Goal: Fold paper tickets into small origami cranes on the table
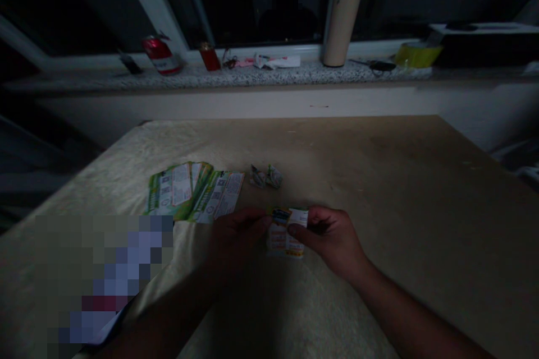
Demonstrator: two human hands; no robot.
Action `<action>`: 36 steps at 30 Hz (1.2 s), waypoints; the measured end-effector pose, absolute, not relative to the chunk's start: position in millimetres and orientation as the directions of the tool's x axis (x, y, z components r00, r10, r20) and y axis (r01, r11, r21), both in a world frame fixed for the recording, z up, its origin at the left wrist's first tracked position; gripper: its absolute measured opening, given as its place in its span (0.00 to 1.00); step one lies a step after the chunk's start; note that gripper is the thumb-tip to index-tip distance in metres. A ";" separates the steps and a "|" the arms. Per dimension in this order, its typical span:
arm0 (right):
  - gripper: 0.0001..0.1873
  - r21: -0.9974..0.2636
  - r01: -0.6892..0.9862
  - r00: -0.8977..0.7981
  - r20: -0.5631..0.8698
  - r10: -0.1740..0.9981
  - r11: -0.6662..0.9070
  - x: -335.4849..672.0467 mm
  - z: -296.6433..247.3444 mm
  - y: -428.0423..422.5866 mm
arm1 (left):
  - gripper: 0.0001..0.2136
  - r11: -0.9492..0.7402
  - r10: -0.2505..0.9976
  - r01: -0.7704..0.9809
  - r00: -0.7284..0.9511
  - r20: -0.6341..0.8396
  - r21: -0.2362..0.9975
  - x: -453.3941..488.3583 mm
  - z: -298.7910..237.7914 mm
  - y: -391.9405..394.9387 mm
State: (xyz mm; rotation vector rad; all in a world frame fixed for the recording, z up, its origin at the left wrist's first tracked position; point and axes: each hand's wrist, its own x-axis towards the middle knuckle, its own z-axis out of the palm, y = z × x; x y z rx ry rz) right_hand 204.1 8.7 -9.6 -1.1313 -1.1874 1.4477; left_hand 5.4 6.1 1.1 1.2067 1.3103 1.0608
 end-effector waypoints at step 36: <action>0.05 -0.993 -0.094 -0.107 -0.055 0.993 -0.065 207.6 0.5 12.5 | 0.07 -0.069 0.997 0.187 -0.023 0.074 0.980 -2.1 2.6 4.7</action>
